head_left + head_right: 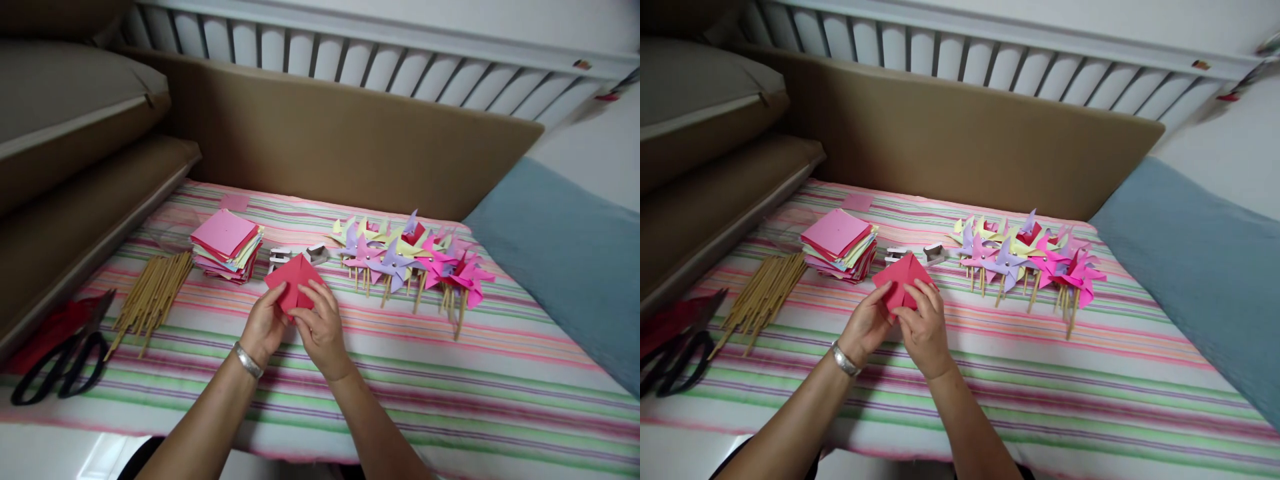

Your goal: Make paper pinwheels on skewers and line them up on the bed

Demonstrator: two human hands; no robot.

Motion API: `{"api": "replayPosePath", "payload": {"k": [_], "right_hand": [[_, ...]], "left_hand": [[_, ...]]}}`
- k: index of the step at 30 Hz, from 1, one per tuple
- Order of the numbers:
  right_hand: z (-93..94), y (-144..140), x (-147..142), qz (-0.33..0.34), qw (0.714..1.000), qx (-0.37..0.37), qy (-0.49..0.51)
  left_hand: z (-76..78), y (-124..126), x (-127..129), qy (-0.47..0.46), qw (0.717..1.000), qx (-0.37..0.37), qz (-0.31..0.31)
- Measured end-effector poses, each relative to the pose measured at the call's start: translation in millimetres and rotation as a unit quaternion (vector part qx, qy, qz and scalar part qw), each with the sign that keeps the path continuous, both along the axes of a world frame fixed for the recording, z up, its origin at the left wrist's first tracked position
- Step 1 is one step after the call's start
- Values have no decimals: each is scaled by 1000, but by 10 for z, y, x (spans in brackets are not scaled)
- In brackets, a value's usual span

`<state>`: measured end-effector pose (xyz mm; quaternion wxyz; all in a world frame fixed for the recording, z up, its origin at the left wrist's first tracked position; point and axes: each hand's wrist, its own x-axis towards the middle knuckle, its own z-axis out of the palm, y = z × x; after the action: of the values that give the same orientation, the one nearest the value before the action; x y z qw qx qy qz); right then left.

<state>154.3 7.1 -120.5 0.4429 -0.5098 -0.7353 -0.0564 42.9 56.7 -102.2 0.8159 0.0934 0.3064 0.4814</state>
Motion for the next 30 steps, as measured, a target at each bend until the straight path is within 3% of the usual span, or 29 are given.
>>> {"api": "replayPosePath", "payload": {"k": [7, 14, 20, 30], "right_hand": [[25, 2, -37, 36, 997, -46, 58], [90, 39, -14, -36, 969, -124, 209], [119, 44, 7, -46, 967, -135, 211], [63, 78, 22, -62, 944, -180, 270]], "left_hand": [[-55, 18, -27, 64, 997, 40, 34], [-72, -31, 22, 119, 987, 96, 46], [-93, -45, 44, 185, 972, 126, 64], [-90, -55, 53, 218, 963, 150, 49]]}}
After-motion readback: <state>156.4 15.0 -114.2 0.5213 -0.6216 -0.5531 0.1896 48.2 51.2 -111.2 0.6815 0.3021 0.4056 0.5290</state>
